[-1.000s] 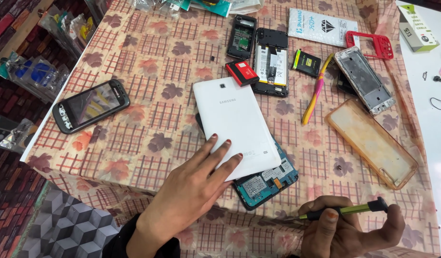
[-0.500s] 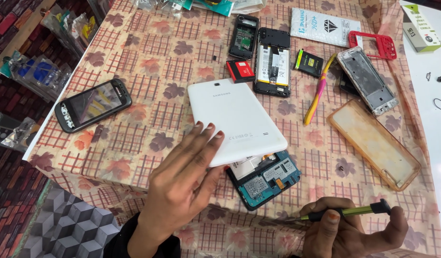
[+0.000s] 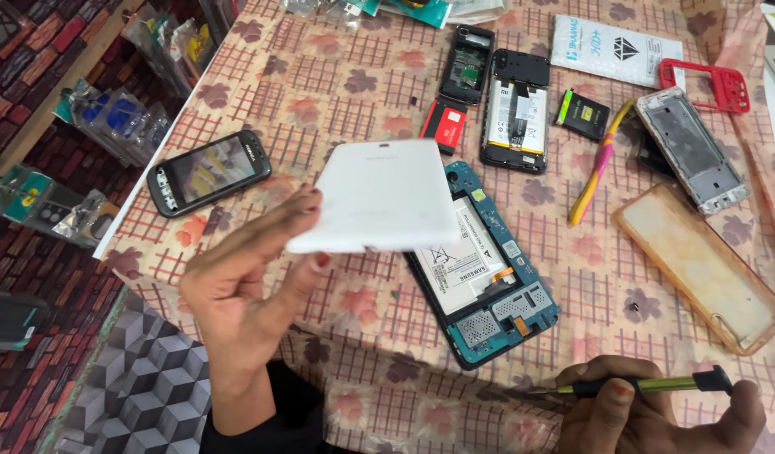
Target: The person disassembles a black mobile phone using a screwdriver, removes the back cover, and extracts the motherboard. They then place the back cover on a white Samsung tablet and proceed to disassemble the tablet, removing its back cover and motherboard. Finally, they handle a disassembled phone frame and motherboard.
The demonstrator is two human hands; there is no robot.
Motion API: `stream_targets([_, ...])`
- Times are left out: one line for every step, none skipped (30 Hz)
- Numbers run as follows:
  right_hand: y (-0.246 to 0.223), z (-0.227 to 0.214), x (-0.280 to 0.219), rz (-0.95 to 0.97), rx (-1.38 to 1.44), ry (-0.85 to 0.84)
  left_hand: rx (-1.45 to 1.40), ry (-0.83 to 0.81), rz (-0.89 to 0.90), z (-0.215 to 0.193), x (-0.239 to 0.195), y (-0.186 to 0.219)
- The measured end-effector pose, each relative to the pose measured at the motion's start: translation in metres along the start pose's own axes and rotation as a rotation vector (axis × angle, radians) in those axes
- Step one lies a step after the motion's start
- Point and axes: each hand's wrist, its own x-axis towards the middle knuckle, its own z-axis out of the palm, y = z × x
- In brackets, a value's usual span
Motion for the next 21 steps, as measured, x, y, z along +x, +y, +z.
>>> stream_targets([-0.001, 0.001, -0.001, 0.009, 0.016, 0.005, -0.031, 0.052, -0.012, -0.002, -0.001, 0.001])
stream_targets([-0.002, 0.002, -0.001, 0.018, 0.026, 0.007, -0.062, 0.104, -0.024, -0.003, -0.001, 0.003])
stream_targets([-0.003, 0.003, -0.002, 0.027, 0.035, 0.013, -0.048, 0.145, -0.022, -0.003, -0.003, 0.004])
stream_targets([-0.004, 0.004, -0.003, 0.036, 0.038, 0.013, -0.034, 0.185, -0.020, -0.002, -0.003, 0.004])
stream_targets([-0.004, 0.004, -0.002, 0.039, 0.044, 0.018, -0.021, 0.226, -0.018, -0.002, -0.004, 0.004])
stream_targets([-0.004, 0.004, -0.003, 0.048, 0.051, 0.017, -0.032, 0.245, -0.004, -0.002, -0.002, 0.002])
stream_targets([-0.004, 0.005, -0.003, 0.046, 0.054, 0.023, -0.044, 0.266, 0.010, -0.001, 0.000, -0.001])
stream_targets([-0.004, 0.005, -0.003, 0.044, 0.057, 0.028, -0.056, 0.288, 0.025, -0.001, 0.001, -0.002])
stream_targets([-0.002, 0.005, 0.000, 0.049, 0.066, 0.029, -0.016, 0.351, -0.030, -0.003, 0.002, -0.004])
stream_targets([-0.003, 0.005, -0.001, 0.049, 0.059, 0.025, 0.023, 0.412, -0.086, -0.004, 0.003, -0.005])
stream_targets([-0.002, 0.004, 0.001, 0.050, 0.058, 0.025, 0.060, 0.472, -0.143, -0.005, 0.004, -0.006])
stream_targets([-0.001, 0.004, 0.001, 0.050, 0.057, 0.020, 0.006, 0.464, -0.104, -0.006, 0.004, -0.006])
stream_targets([-0.001, 0.005, 0.003, 0.049, 0.057, 0.020, -0.049, 0.455, -0.062, -0.006, 0.005, -0.007])
stream_targets([0.000, 0.005, 0.003, 0.044, 0.053, 0.014, -0.104, 0.446, -0.020, -0.007, 0.006, -0.008])
stream_targets([0.001, 0.006, 0.004, 0.041, 0.052, 0.012, -0.086, 0.440, -0.016, -0.008, 0.007, -0.008])
stream_targets([0.002, 0.007, 0.005, 0.037, 0.048, 0.009, -0.067, 0.434, -0.013, -0.008, 0.008, -0.009])
stream_targets([0.003, 0.007, 0.004, 0.035, 0.043, 0.005, -0.049, 0.428, -0.013, -0.008, 0.008, -0.010])
stream_targets([0.004, 0.007, 0.004, 0.032, 0.034, 0.000, -0.064, 0.392, -0.029, -0.009, 0.009, -0.012])
stream_targets([0.005, 0.006, 0.004, 0.026, 0.023, -0.003, -0.082, 0.355, -0.046, -0.009, 0.010, -0.015])
stream_targets([0.006, 0.005, 0.004, 0.020, 0.011, -0.007, -0.100, 0.317, -0.063, -0.009, 0.011, -0.017])
stream_targets([0.007, 0.003, 0.005, 0.012, -0.003, -0.014, -0.094, 0.282, -0.071, -0.010, 0.013, -0.020])
